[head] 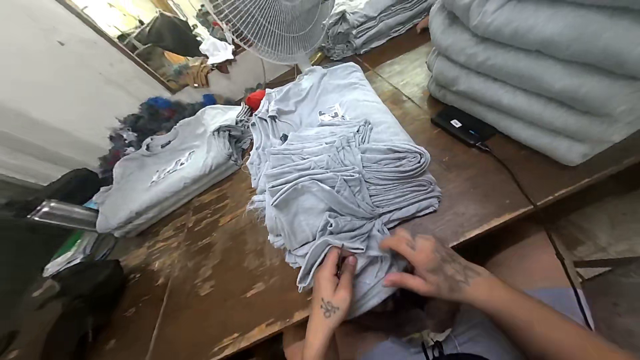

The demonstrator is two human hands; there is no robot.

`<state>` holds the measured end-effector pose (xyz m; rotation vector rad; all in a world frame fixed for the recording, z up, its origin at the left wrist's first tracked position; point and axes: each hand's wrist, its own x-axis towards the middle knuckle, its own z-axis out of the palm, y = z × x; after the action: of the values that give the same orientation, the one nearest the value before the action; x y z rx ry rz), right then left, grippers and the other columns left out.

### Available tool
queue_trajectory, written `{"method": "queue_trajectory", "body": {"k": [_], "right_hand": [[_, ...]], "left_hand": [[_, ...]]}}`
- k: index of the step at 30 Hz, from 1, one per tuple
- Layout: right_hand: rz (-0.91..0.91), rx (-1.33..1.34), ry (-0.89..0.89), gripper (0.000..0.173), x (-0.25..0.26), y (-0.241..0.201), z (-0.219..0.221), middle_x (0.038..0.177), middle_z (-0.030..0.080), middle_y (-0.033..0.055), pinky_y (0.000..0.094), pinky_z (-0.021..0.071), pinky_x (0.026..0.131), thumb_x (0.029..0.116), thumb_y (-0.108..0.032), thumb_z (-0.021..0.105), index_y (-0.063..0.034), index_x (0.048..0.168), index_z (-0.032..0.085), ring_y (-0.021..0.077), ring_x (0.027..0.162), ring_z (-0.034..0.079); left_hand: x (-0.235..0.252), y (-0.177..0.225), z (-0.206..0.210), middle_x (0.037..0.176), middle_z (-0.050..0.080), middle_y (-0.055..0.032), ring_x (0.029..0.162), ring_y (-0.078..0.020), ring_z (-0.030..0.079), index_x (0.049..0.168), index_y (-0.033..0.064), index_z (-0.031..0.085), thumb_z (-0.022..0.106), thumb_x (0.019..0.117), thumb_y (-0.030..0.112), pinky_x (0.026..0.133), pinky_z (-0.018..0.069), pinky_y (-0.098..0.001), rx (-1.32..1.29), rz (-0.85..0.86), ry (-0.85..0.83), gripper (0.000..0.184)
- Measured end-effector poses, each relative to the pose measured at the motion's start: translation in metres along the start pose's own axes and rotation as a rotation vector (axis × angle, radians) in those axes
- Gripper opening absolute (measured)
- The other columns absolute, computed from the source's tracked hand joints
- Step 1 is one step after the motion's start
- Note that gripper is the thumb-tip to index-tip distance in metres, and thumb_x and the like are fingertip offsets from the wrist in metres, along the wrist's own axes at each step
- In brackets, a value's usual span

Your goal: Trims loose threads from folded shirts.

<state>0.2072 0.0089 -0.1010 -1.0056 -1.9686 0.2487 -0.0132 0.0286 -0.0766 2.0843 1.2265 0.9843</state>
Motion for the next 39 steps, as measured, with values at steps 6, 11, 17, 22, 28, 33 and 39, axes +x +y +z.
{"method": "queue_trajectory", "body": {"k": [6,11,17,22,28,33,39], "right_hand": [[-0.136,-0.095,0.005,0.008,0.01,0.016,0.006,0.085,0.066,0.0162,0.0447,0.0579,0.062,0.0807,-0.007,0.063,-0.004,0.087,0.067,0.0321,0.075,0.069],[-0.111,-0.059,-0.025,0.023,-0.021,0.022,-0.006,0.087,0.068,0.01,0.0424,0.0566,0.069,0.0933,-0.024,0.056,-0.0118,0.101,0.075,0.0263,0.08,0.068],[-0.129,-0.052,0.014,0.019,-0.021,0.026,0.002,0.084,0.069,0.0097,0.0368,0.0567,0.074,0.098,-0.017,0.057,-0.0085,0.091,0.072,0.0255,0.082,0.068],[-0.14,-0.056,-0.135,0.031,-0.04,0.035,-0.036,0.077,0.066,0.0034,0.038,0.0523,0.08,0.1013,-0.026,0.048,-0.0134,0.081,0.068,0.0194,0.076,0.065],[-0.03,-0.064,-0.097,0.038,-0.016,0.019,-0.027,0.082,0.07,0.0066,0.0392,0.0562,0.071,0.1025,-0.042,0.053,-0.0091,0.1,0.072,0.0214,0.076,0.069],[-0.039,-0.139,-0.085,0.027,-0.008,0.023,-0.001,0.084,0.071,0.0104,0.0512,0.0555,0.073,0.0948,-0.032,0.061,-0.0092,0.091,0.074,0.0303,0.079,0.071],[-0.106,-0.161,-0.104,0.026,-0.007,0.018,0.002,0.083,0.069,0.013,0.0537,0.0553,0.073,0.0945,-0.029,0.061,-0.0065,0.084,0.07,0.0339,0.082,0.071]], "left_hand": [[-0.007,-0.004,-0.031,0.079,0.066,-0.0011,0.069,-0.0006,0.061,0.095,0.0012,0.066,0.057,0.097,0.01,0.066,0.0532,-0.0176,0.055,0.176,-0.18,0.013],[-0.007,0.003,-0.018,0.092,0.075,-0.0047,0.076,-0.0081,0.069,0.111,0.0003,0.072,0.05,0.1052,0.025,0.072,0.0591,-0.0296,0.057,0.118,-0.307,0.033],[0.022,0.008,0.032,0.105,0.073,-0.0022,0.062,-0.0004,0.06,0.135,-0.0093,0.051,0.035,0.1095,0.021,0.048,0.0481,-0.0178,-0.425,-0.098,-0.072,0.043],[0.014,0.001,0.024,0.091,0.074,0.0018,0.06,0.0009,0.06,0.131,-0.0079,0.053,0.036,0.1108,0.028,0.05,0.049,-0.0174,-0.439,-0.049,-0.118,0.045],[0.017,0.004,0.024,0.088,0.073,0.0023,0.061,0.0,0.061,0.132,-0.0082,0.053,0.036,0.1108,0.029,0.051,0.0502,-0.018,-0.394,-0.046,-0.176,0.046],[0.016,0.009,0.024,0.085,0.064,-0.001,0.066,-0.0012,0.054,0.14,-0.0096,0.048,0.05,0.1044,0.042,0.06,0.0495,-0.0213,-0.241,0.009,-0.212,0.063],[0.013,0.002,0.027,0.096,0.062,-0.0032,0.079,-0.0002,0.055,0.139,-0.0134,0.043,0.051,0.1037,0.03,0.071,0.0493,-0.019,-0.301,0.087,-0.189,0.056]]}}
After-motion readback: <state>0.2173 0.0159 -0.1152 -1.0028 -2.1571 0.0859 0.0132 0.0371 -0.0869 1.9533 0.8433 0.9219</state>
